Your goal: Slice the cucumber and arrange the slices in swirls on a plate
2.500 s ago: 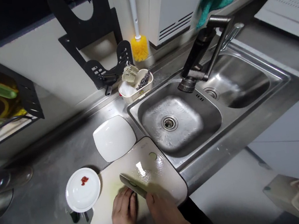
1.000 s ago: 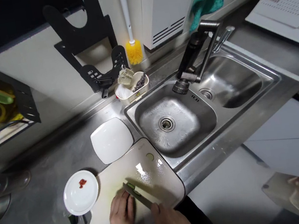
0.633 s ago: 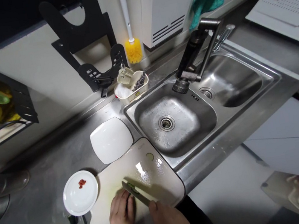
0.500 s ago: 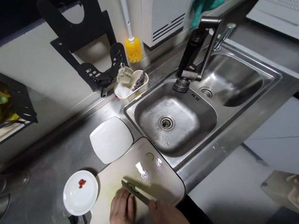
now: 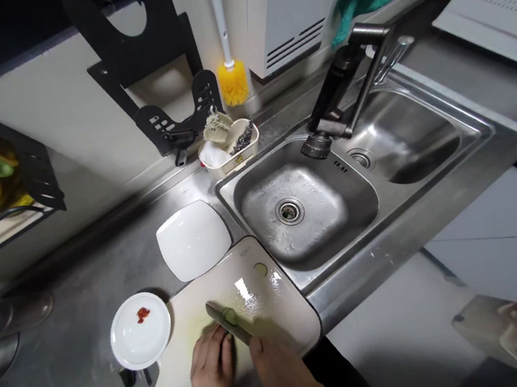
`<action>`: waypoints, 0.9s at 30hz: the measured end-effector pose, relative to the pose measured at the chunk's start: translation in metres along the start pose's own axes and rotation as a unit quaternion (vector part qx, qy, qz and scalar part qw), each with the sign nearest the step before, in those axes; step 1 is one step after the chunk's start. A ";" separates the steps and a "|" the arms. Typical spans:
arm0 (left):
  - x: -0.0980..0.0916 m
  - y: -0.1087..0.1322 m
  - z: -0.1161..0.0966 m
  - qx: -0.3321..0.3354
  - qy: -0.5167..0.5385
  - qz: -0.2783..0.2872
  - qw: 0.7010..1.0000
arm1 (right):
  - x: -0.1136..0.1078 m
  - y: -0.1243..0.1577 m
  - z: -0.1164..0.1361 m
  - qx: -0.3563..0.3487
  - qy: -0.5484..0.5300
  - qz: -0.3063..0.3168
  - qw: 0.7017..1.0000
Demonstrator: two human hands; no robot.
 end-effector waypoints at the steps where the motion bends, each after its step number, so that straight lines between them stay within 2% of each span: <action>1: 0.000 0.000 0.000 0.000 0.001 -0.001 1.000 | 0.002 0.000 -0.001 0.004 0.014 0.007 1.000; 6: -0.002 -0.001 -0.001 -0.001 0.014 -0.011 1.000 | -0.002 0.000 -0.010 0.015 0.049 0.038 0.998; 12: -0.003 -0.003 -0.001 -0.014 0.016 -0.012 1.000 | -0.018 0.006 -0.028 0.069 0.051 0.025 0.996; 18: -0.003 -0.003 0.000 -0.019 0.016 -0.009 1.000 | -0.021 0.019 -0.018 0.041 0.062 0.028 0.997; 27: -0.003 0.000 0.000 -0.016 0.001 -0.007 1.000 | -0.027 0.036 -0.007 0.022 0.086 0.083 0.993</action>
Point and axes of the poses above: each hand's wrist, its own y-axis away from the middle knuckle, its own x-axis out of the palm, z = x × y, the point moved 6 cm from there along -y, towards the middle knuckle, and after that the axes turned 13 degrees about -z, right-handed, at the moved point
